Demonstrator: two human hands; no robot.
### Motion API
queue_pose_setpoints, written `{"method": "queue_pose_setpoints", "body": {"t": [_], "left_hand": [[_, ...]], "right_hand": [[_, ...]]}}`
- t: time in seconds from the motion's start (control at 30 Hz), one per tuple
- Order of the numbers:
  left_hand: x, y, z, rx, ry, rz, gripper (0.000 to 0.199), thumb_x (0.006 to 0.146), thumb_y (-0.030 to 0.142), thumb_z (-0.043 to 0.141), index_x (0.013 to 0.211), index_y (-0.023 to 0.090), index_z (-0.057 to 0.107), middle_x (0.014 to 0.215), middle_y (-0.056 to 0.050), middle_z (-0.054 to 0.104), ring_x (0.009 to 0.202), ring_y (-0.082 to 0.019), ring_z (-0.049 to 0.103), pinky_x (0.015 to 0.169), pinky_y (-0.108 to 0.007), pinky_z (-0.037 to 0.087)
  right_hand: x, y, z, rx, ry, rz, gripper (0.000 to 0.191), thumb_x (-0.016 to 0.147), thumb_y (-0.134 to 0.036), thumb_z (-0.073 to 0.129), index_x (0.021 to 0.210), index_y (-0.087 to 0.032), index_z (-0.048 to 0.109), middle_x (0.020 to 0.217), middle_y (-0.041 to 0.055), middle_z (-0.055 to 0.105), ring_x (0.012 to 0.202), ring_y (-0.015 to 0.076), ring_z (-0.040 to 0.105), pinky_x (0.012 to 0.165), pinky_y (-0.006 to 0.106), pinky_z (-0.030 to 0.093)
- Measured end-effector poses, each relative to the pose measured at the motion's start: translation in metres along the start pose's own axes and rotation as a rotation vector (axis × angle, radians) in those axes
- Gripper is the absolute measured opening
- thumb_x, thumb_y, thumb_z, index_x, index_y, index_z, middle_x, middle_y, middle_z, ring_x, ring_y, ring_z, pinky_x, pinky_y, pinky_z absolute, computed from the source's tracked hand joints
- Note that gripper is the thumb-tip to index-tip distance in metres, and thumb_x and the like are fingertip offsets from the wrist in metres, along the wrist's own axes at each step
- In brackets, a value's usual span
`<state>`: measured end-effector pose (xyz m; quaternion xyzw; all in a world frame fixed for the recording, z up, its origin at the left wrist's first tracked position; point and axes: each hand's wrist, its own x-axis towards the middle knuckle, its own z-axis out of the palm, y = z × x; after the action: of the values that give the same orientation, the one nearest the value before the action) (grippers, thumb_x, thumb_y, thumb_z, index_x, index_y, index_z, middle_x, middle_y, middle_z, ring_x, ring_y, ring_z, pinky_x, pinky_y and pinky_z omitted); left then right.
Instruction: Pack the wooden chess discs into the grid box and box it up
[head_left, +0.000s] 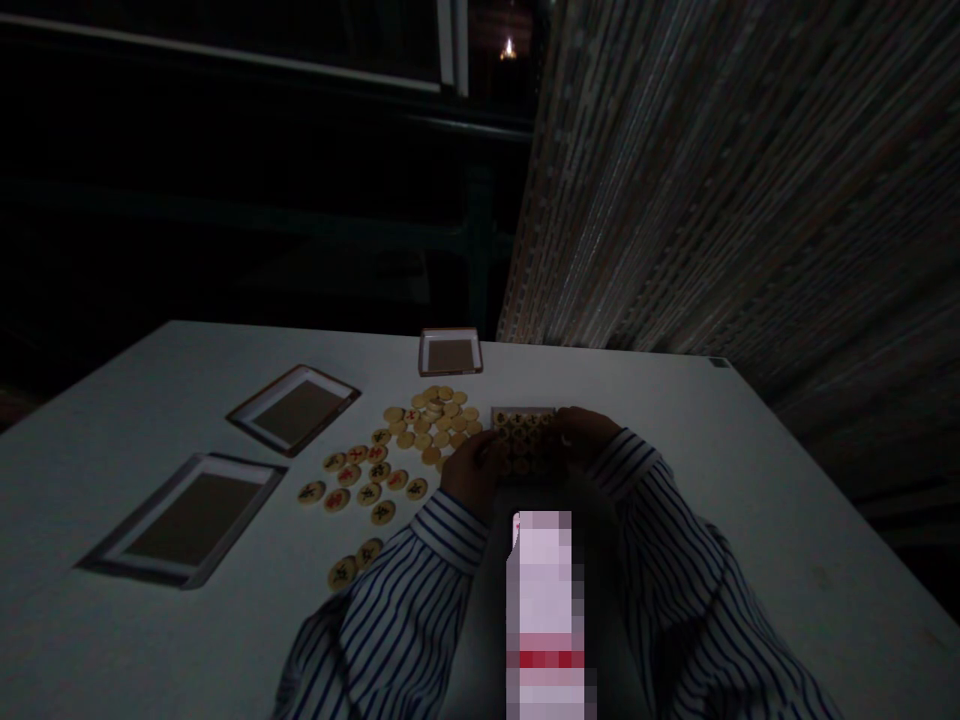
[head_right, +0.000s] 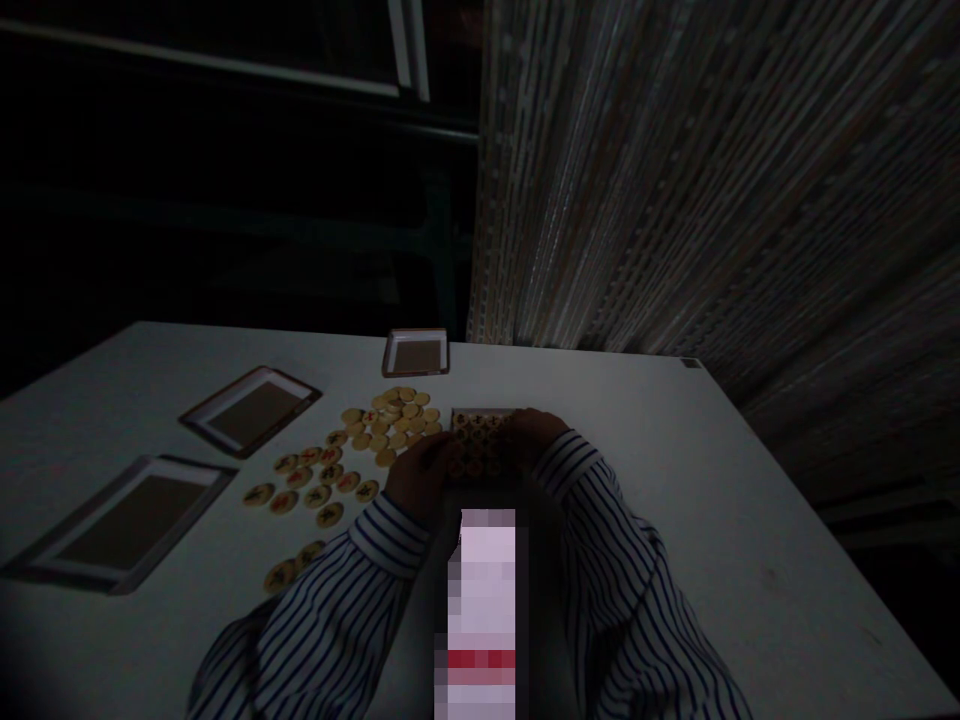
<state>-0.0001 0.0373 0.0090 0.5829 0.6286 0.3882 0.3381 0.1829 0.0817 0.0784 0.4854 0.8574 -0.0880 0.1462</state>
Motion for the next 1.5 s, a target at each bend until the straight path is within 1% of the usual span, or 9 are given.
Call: {"method": "queue_pose_setpoints", "body": {"t": [0.17,0.33,0.5,0.67,0.87,1.13,1.23,1.33,1.5], "left_hand": [[0.000,-0.001,0.002,-0.006,0.011,0.001,0.028,0.078,0.028,0.051,0.100,0.015,0.061,0.094,-0.008,0.068,0.087,-0.019,0.062,0.077,-0.032,0.050],[-0.001,-0.001,0.001,-0.005,0.008,0.001,0.027,0.078,0.029,0.052,0.100,0.017,0.061,0.096,-0.007,0.068,0.088,-0.019,0.062,0.079,-0.034,0.050],[-0.001,-0.002,0.000,0.001,-0.005,0.016,0.028,0.078,0.031,0.051,0.100,0.017,0.061,0.096,-0.006,0.067,0.089,-0.019,0.062,0.081,-0.035,0.049],[-0.001,-0.002,0.001,-0.039,0.005,0.013,0.028,0.078,0.032,0.051,0.100,0.017,0.061,0.096,-0.006,0.067,0.089,-0.019,0.062,0.079,-0.034,0.050],[-0.002,0.002,-0.001,-0.031,0.009,0.000,0.026,0.077,0.030,0.052,0.098,0.018,0.062,0.093,-0.006,0.068,0.087,-0.019,0.063,0.078,-0.034,0.051],[-0.002,0.002,0.000,-0.021,0.019,-0.006,0.026,0.077,0.030,0.053,0.097,0.017,0.062,0.090,-0.006,0.068,0.084,-0.019,0.063,0.076,-0.033,0.051],[-0.001,-0.001,0.000,0.011,0.015,0.021,0.025,0.077,0.029,0.053,0.097,0.019,0.062,0.093,-0.005,0.068,0.087,-0.019,0.062,0.078,-0.033,0.051],[0.001,-0.002,0.000,0.037,-0.007,0.041,0.026,0.078,0.030,0.052,0.098,0.018,0.062,0.097,-0.006,0.067,0.090,-0.020,0.062,0.079,-0.034,0.050],[0.001,-0.003,0.000,0.040,-0.006,0.049,0.025,0.078,0.029,0.051,0.097,0.018,0.062,0.095,-0.006,0.067,0.088,-0.019,0.062,0.077,-0.032,0.050]], "right_hand": [[0.006,-0.004,0.000,-0.005,-0.047,-0.042,0.022,0.075,-0.023,0.053,0.092,-0.015,0.066,0.098,0.0126,0.063,0.090,0.0216,0.058,0.074,0.028,0.042],[0.003,-0.010,-0.002,0.011,-0.019,-0.006,0.021,0.076,-0.023,0.052,0.089,-0.015,0.067,0.095,0.0123,0.064,0.087,0.0213,0.059,0.072,0.028,0.043],[0.000,-0.011,-0.005,0.014,-0.036,-0.016,0.022,0.076,-0.026,0.053,0.091,-0.017,0.067,0.096,0.0112,0.064,0.086,0.0214,0.059,0.070,0.028,0.043],[0.000,-0.012,-0.005,-0.023,-0.020,0.014,0.021,0.077,-0.024,0.052,0.090,-0.015,0.067,0.096,0.0125,0.064,0.087,0.0210,0.059,0.072,0.027,0.042],[-0.003,-0.011,-0.004,-0.001,0.008,0.001,0.022,0.076,-0.024,0.054,0.093,-0.017,0.065,0.098,0.0111,0.062,0.091,0.0213,0.056,0.073,0.028,0.041],[-0.005,0.008,0.003,-0.006,0.081,0.039,0.030,0.078,-0.027,0.049,0.105,-0.019,0.059,0.096,0.0096,0.062,0.086,0.0200,0.057,0.069,0.028,0.041],[-0.008,0.009,0.005,0.016,0.090,0.098,0.031,0.079,-0.028,0.046,0.107,-0.022,0.058,0.096,0.0082,0.063,0.086,0.0203,0.058,0.068,0.028,0.042],[-0.015,0.009,0.010,0.092,0.108,0.119,0.034,0.080,-0.029,0.045,0.111,-0.019,0.057,0.097,0.0090,0.063,0.084,0.0194,0.059,0.069,0.028,0.043],[-0.032,0.006,0.030,0.288,0.167,0.082,0.060,0.073,-0.030,0.055,0.129,-0.014,0.040,0.113,0.0123,0.058,0.090,0.0197,0.057,0.078,0.031,0.044]]}}
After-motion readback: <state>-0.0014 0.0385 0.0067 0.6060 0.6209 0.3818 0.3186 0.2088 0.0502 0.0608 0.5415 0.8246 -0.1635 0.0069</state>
